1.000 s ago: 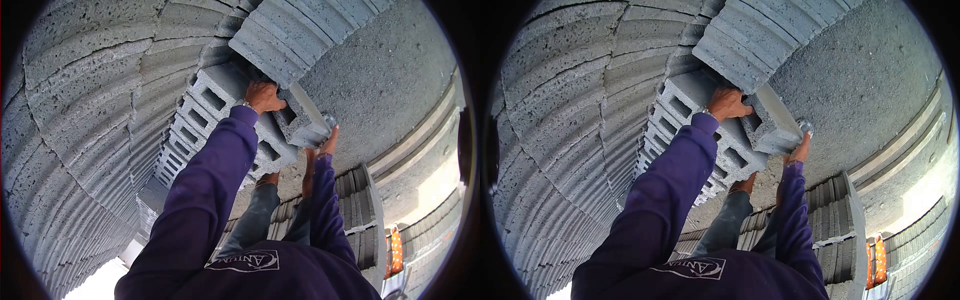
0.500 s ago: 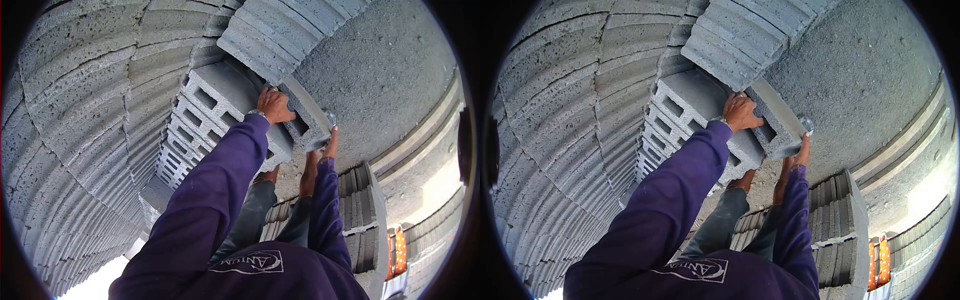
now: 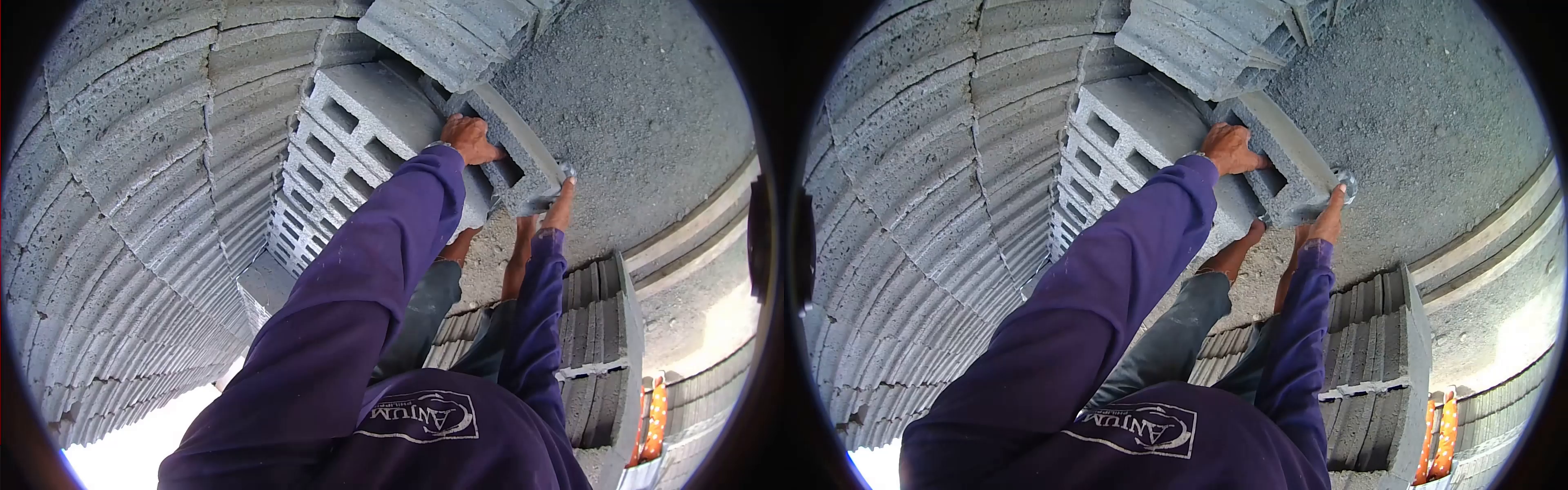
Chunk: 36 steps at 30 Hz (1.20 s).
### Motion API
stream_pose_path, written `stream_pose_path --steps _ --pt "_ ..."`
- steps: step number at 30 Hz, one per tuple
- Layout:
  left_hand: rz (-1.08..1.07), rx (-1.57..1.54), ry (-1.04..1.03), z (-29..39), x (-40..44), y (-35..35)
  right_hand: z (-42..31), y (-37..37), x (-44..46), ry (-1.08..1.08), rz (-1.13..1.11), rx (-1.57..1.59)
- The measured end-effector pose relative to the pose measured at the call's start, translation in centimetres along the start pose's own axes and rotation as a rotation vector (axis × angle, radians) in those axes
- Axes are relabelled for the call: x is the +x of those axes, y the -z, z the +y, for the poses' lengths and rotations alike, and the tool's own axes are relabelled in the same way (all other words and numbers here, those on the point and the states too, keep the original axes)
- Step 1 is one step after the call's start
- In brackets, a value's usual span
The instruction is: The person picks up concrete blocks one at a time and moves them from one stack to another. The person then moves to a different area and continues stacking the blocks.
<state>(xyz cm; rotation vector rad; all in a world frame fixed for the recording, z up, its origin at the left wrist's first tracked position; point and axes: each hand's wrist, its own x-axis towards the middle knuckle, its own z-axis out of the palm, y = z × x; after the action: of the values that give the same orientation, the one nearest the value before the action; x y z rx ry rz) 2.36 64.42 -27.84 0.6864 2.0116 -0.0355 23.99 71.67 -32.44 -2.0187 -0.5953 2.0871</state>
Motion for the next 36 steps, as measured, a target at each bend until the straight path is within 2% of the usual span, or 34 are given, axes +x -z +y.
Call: stream_pose_path --steps 3,5,10,13,15,17,18,19,22,26,29,31,32,33,35,36 --pt "0.083 0.025 -0.015 0.6 0.1 -2.2 -1.3 -1.1 -1.9 0.013 0.013 0.136" --pt "0.096 0.058 0.015 1.3 0.3 -3.5 -1.1 -0.5 -1.4 -0.237 0.148 0.086" --pt "0.134 0.134 0.042 1.5 0.1 -4.5 1.2 1.6 1.3 -0.349 0.126 0.057" --pt "0.215 0.139 0.058 1.3 -0.3 -4.0 2.4 0.6 2.4 -0.273 0.084 0.144" --pt "0.173 0.174 0.097 1.3 0.5 -3.0 2.7 -0.7 3.9 -0.274 0.048 0.177" --pt "0.183 0.16 0.175 1.2 0.8 -1.9 2.2 -2.3 4.7 -0.34 0.165 0.056" --pt "0.14 0.18 0.218 0.9 1.4 -1.8 2.0 -2.8 4.8 -0.311 0.067 0.071" --pt "0.148 0.189 0.215 0.7 2.0 -1.8 2.4 -3.2 5.6 -0.307 0.061 0.081" --pt "0.142 0.273 0.262 0.1 3.0 -2.0 4.9 -4.5 7.3 -0.207 -0.074 0.363" --pt "0.116 0.261 0.317 -1.0 4.3 -1.6 7.5 -5.7 9.7 -0.163 -0.109 0.419" --pt "0.101 0.169 0.356 -2.0 6.4 -0.9 9.2 -7.5 12.4 -0.153 -0.1 0.399" --pt "0.112 0.289 0.342 -2.7 6.7 -1.9 10.8 -6.8 13.7 -0.143 -0.048 0.235" --pt "0.131 0.317 0.355 -2.8 7.3 -2.6 11.5 -5.7 15.1 -0.144 -0.128 0.141" --pt "0.128 0.31 0.34 -2.5 7.9 -2.4 10.7 -5.5 15.4 -0.134 -0.115 0.14" --pt "0.082 0.25 0.331 -2.7 7.1 -2.5 8.9 -5.0 12.6 -0.115 -0.021 -0.102" --pt "0.022 0.259 0.334 -2.9 7.4 -2.3 6.4 -6.3 10.2 -0.263 -0.001 0.119"
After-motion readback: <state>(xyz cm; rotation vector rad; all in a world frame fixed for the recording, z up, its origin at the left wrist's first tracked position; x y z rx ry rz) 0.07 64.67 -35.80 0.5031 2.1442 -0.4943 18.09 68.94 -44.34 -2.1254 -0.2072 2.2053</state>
